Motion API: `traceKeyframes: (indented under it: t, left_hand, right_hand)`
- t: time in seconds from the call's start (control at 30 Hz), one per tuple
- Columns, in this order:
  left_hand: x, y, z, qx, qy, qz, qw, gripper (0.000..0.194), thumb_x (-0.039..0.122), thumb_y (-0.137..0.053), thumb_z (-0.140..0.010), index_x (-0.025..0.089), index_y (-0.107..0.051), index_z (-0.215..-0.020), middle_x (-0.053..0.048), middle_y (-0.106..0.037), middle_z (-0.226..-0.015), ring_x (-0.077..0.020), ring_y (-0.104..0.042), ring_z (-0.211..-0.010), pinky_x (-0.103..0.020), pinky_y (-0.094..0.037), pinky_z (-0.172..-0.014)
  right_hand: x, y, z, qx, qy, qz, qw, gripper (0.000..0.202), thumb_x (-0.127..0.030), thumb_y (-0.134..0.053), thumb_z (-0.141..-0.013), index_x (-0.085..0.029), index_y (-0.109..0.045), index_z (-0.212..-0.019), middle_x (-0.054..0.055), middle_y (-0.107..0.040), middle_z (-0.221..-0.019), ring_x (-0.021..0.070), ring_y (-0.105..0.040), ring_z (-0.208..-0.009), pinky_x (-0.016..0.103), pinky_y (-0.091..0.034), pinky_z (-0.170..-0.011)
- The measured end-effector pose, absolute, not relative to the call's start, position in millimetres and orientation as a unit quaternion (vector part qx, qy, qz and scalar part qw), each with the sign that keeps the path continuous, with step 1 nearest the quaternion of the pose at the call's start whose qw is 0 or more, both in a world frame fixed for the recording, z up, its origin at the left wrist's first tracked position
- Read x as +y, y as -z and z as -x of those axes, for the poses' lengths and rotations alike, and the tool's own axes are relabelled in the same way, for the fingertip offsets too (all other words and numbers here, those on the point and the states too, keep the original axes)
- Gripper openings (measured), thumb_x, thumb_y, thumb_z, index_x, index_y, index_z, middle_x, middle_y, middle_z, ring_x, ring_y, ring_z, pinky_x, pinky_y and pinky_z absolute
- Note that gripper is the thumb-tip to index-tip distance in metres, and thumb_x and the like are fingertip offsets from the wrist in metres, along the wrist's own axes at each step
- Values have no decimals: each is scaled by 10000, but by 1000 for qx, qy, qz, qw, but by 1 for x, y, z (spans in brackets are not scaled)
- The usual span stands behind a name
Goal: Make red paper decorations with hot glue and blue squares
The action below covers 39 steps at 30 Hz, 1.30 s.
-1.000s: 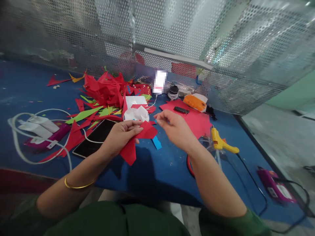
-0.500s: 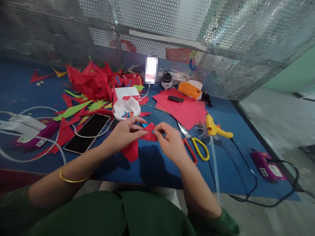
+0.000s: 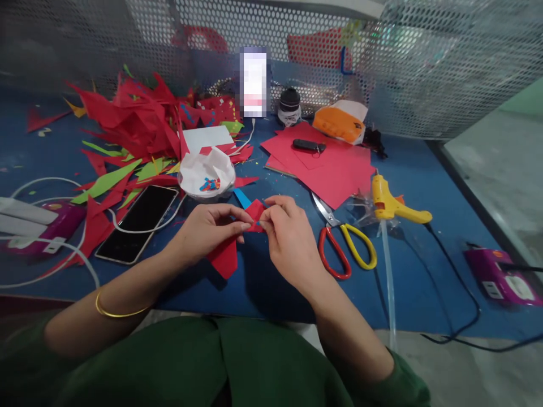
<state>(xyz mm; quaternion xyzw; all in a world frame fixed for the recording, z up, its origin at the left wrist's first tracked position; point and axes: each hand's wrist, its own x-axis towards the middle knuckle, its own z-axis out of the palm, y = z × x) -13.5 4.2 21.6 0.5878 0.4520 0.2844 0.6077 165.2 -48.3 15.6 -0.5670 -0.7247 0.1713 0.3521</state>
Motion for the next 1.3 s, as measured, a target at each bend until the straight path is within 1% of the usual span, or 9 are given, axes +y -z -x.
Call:
traceKeyframes:
  t: [0.1,0.33,0.5,0.67,0.73,0.87,1.13,1.3]
  left_hand:
    - [4,-20,15,444,-277,-598,607,144,281,-736,-751,148,-729,-803,-38,-728,-746,-126,-655,-568,-233,-512,-601]
    - [3,-16,19,428,-263,-642,580,123,254,-683,-783,147,-717,-832,-12,-713,-717,-130,-666,-590,-233,-512,-618]
    - [3,-16,19,431,-257,-648,573,133,273,-691,-780,144,-705,-808,-12,-702,-698,-130,-654,-582,-235,-498,-598]
    - [2,-17,19,449,-265,-629,577,177,308,-676,-805,137,-696,-848,-10,-680,-663,-120,-633,-569,-225,-479,-584]
    - [2,-18,19,454,-272,-624,575,199,327,-680,-809,135,-697,-858,-15,-684,-678,-118,-632,-572,-222,-476,-581]
    - [1,-17,20,445,-281,-627,575,209,341,-685,-807,138,-697,-859,-14,-683,-685,-119,-635,-573,-220,-476,-575]
    - [-2,-18,18,429,-289,-629,581,179,316,-687,-798,140,-691,-835,1,-677,-706,-105,-633,-573,-212,-476,-584]
    - [-1,-15,19,421,-288,-624,591,189,324,-689,-792,139,-699,-834,-8,-681,-706,-113,-629,-576,-227,-483,-593]
  right_hand:
    - [-49,-15,-162,-747,-151,554,335,156,-165,-434,-964,-218,-534,-855,148,-593,-1190,269,-547,-1197,471,-434,-992]
    - [-49,-13,-160,-771,-101,539,324,174,-109,-440,-936,-219,-522,-829,137,-620,-1133,283,-543,-1247,509,-434,-1015]
    - [-49,-11,-159,-769,-95,535,336,159,-127,-478,-937,-224,-551,-835,126,-635,-1148,281,-545,-1256,516,-433,-1032]
    - [-51,-12,-160,-700,-111,577,405,108,-164,-556,-929,-218,-629,-871,102,-657,-1142,245,-592,-1191,461,-466,-1004]
    - [-51,-14,-160,-669,-123,598,425,80,-185,-612,-903,-218,-652,-841,94,-665,-1129,240,-615,-1154,451,-474,-992]
    - [-52,-16,-156,-640,-184,605,437,79,-202,-675,-857,-221,-665,-781,84,-671,-1125,243,-622,-1160,446,-467,-999]
    - [-51,-13,-153,-640,-228,589,437,126,-182,-635,-865,-216,-609,-746,83,-667,-1120,228,-594,-1199,413,-440,-1006]
    - [-49,-16,-158,-624,-265,588,441,122,-202,-611,-875,-213,-597,-755,74,-687,-1111,208,-630,-1110,378,-437,-972]
